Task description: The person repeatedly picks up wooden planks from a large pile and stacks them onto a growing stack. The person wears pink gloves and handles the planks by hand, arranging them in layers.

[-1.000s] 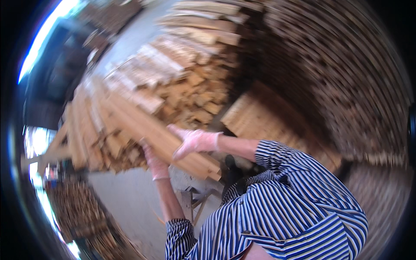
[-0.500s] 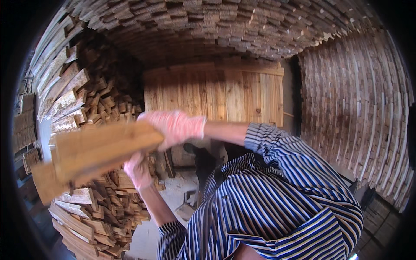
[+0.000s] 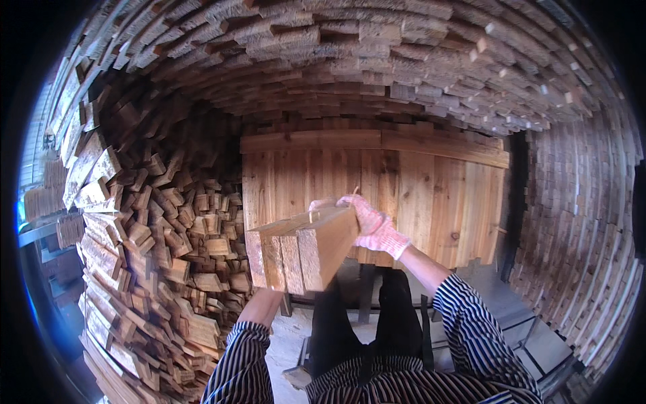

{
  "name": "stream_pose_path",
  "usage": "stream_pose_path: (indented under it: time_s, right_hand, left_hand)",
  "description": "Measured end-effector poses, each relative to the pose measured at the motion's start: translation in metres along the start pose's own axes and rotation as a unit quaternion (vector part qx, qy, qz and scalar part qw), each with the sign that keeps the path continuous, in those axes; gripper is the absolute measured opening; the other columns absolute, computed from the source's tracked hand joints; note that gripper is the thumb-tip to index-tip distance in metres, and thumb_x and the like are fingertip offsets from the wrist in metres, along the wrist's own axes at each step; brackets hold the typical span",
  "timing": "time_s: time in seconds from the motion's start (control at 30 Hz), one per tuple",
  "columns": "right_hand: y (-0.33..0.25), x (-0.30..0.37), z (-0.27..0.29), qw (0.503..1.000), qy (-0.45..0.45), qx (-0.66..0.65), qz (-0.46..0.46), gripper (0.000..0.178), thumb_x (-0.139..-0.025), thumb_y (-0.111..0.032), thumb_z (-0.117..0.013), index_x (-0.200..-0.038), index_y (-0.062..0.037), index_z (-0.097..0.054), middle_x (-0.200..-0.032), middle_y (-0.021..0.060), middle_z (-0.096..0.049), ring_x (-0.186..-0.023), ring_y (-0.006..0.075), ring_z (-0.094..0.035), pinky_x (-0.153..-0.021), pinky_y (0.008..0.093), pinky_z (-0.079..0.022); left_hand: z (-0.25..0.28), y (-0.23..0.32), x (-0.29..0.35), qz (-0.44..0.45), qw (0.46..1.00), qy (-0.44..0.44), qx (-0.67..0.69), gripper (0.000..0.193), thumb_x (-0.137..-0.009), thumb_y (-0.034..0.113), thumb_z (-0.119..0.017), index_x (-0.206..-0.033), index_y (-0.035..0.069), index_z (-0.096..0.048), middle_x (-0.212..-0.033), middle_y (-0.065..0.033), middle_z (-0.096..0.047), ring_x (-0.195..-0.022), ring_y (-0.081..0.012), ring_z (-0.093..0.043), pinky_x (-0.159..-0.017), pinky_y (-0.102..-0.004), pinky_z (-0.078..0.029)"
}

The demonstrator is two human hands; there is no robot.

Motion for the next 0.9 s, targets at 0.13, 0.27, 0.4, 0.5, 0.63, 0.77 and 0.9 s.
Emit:
stream_pose_path:
  time_s: [0.13,0.27,0.4,0.5,0.63,0.77,0.9]
  right_hand:
    - [0.034,-0.008,-0.002,0.985,0.016,-0.17,-0.004,0.098,-0.065,-0.038,-0.095,-0.144,-0.0111,-0.042,-0.139,0.0115,-0.05,-0.13,0.027,-0.052,-0.114,0.0377,-0.044]
    - [-0.013,-0.009,0.039,0.993,0.051,-0.087,-0.066,0.103,-0.059,-0.042,-0.097,-0.143,-0.0127,-0.043,-0.136,0.0127,-0.055,-0.13,0.028,-0.053,-0.115,0.0377,-0.044]
    - [-0.028,0.038,0.102,0.985,0.05,0.043,-0.159,0.102,-0.063,-0.043,-0.092,-0.146,-0.0114,-0.042,-0.134,0.0188,-0.061,-0.125,0.0344,-0.06,-0.108,0.0428,-0.049]
    - [-0.023,0.094,0.144,0.951,0.002,0.119,-0.284,0.097,-0.066,-0.038,-0.09,-0.146,-0.0079,-0.043,-0.135,0.0223,-0.059,-0.129,0.038,-0.056,-0.108,0.0446,-0.047]
    - [0.06,0.189,0.137,0.885,0.003,0.29,-0.365,0.079,-0.069,-0.025,-0.084,-0.14,-0.0205,-0.05,-0.123,0.0145,-0.063,-0.121,0.0337,-0.06,-0.106,0.0466,-0.046]
    - [0.13,0.236,0.106,0.824,-0.076,0.39,-0.404,0.074,-0.071,-0.023,-0.084,-0.139,-0.0252,-0.053,-0.125,0.0106,-0.062,-0.125,0.0299,-0.057,-0.109,0.0472,-0.04]
    - [0.171,0.24,0.069,0.844,-0.085,0.379,-0.37,0.068,-0.075,-0.019,-0.081,-0.137,-0.0251,-0.055,-0.13,0.0084,-0.061,-0.125,0.0295,-0.057,-0.11,0.0479,-0.04]
  left_hand:
    - [-0.011,-0.01,-0.049,-0.027,0.997,-0.052,-0.054,0.072,-0.073,0.037,-0.091,-0.127,0.002,-0.058,-0.117,-0.0116,-0.063,-0.103,-0.0271,-0.062,-0.095,-0.0418,-0.054]
    - [-0.017,0.0,-0.084,-0.088,0.984,-0.094,-0.127,0.076,-0.069,0.039,-0.093,-0.127,0.003,-0.057,-0.118,-0.0119,-0.063,-0.104,-0.028,-0.062,-0.095,-0.0417,-0.054]
    - [0.013,0.01,-0.071,-0.139,0.946,-0.157,-0.246,0.081,-0.066,0.041,-0.095,-0.127,0.004,-0.056,-0.118,-0.0123,-0.063,-0.104,-0.0289,-0.062,-0.095,-0.0415,-0.054]
    - [0.048,0.002,-0.052,-0.158,0.906,-0.132,-0.369,0.084,-0.064,0.042,-0.096,-0.127,0.004,-0.056,-0.118,-0.0125,-0.062,-0.105,-0.0296,-0.063,-0.094,-0.0414,-0.054]
    - [0.056,-0.044,-0.056,-0.058,0.835,-0.127,-0.533,0.096,-0.059,0.051,-0.095,-0.132,0.006,-0.051,-0.122,-0.0156,-0.06,-0.113,-0.0334,-0.061,-0.098,-0.0456,-0.051]
    - [0.056,-0.114,-0.067,-0.036,0.736,-0.139,-0.662,0.09,-0.059,0.045,-0.093,-0.131,0.009,-0.052,-0.124,-0.0151,-0.058,-0.12,-0.0352,-0.058,-0.104,-0.0481,-0.046]
    - [0.037,-0.15,-0.083,-0.039,0.712,-0.161,-0.682,0.083,-0.066,0.036,-0.09,-0.134,0.012,-0.052,-0.134,-0.0128,-0.054,-0.129,-0.0334,-0.053,-0.111,-0.0481,-0.042]
Point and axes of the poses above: each hand's wrist, its own x-axis away from the middle knuckle, its own z-axis out of the back of the hand, y = z × x, the point moved 1 cm from there along -x, towards the middle knuckle
